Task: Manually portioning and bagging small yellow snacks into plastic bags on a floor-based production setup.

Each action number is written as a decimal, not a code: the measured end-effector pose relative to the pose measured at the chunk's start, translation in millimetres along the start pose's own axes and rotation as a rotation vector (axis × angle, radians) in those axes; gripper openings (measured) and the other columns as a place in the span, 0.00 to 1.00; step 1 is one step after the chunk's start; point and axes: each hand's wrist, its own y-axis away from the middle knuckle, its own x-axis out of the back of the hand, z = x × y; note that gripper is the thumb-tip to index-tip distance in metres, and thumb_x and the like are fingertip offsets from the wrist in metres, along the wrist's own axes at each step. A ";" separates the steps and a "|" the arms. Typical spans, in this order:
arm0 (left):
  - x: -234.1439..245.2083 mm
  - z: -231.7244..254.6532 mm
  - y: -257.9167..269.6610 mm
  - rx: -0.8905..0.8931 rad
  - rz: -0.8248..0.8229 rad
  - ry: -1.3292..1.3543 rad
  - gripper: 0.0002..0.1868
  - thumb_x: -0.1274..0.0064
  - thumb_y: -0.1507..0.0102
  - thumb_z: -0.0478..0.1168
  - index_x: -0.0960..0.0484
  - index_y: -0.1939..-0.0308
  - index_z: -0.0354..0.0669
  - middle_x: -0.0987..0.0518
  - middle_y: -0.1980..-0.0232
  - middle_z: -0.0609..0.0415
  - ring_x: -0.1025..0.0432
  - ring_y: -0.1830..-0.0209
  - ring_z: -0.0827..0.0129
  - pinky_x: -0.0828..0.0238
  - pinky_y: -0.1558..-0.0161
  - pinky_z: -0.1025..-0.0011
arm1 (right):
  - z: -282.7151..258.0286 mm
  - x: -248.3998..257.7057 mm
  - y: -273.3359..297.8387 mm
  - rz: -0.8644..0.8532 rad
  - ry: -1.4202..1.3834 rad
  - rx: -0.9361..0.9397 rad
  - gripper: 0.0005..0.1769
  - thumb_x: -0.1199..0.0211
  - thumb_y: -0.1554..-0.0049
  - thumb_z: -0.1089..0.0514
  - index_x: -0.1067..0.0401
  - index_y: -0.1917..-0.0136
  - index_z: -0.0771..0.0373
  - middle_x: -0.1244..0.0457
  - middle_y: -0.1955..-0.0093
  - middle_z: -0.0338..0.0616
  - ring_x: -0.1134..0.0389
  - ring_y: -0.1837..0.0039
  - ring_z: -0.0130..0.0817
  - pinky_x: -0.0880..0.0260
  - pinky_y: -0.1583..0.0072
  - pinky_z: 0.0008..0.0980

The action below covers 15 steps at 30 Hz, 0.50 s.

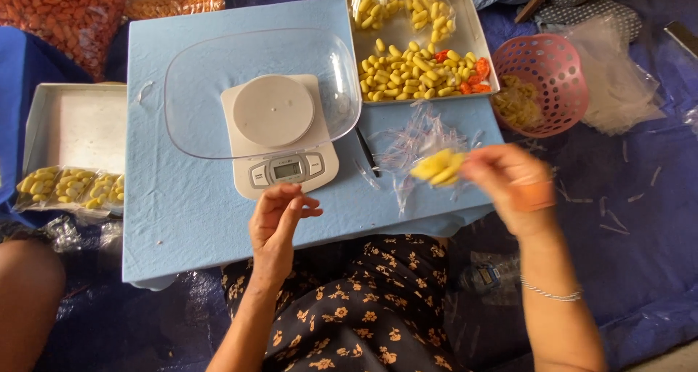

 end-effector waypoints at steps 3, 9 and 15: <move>8.4 8.1 5.9 0.009 -0.104 -0.101 0.08 0.53 0.29 0.37 0.25 0.48 0.38 0.21 0.59 0.49 0.22 0.56 0.64 0.14 0.55 0.65 | 31.8 70.8 -24.8 0.150 0.090 0.015 0.08 0.35 0.35 0.64 0.28 0.42 0.62 0.32 0.49 0.42 0.31 0.51 0.25 0.26 0.44 0.22; 10.5 -0.6 6.8 0.041 -0.078 -0.109 0.08 0.52 0.30 0.37 0.24 0.49 0.38 0.21 0.58 0.49 0.23 0.55 0.66 0.16 0.54 0.66 | 148.5 172.2 -71.7 0.174 0.562 -0.181 0.09 0.39 0.38 0.64 0.23 0.45 0.66 0.30 0.56 0.50 0.27 0.57 0.33 0.27 0.57 0.29; 11.1 -3.1 5.3 0.035 -0.086 -0.122 0.08 0.53 0.29 0.37 0.25 0.49 0.37 0.21 0.58 0.49 0.23 0.55 0.65 0.17 0.54 0.67 | 205.3 182.1 -115.7 0.128 0.456 -0.661 0.08 0.38 0.37 0.65 0.25 0.45 0.69 0.30 0.54 0.58 0.27 0.53 0.41 0.23 0.51 0.36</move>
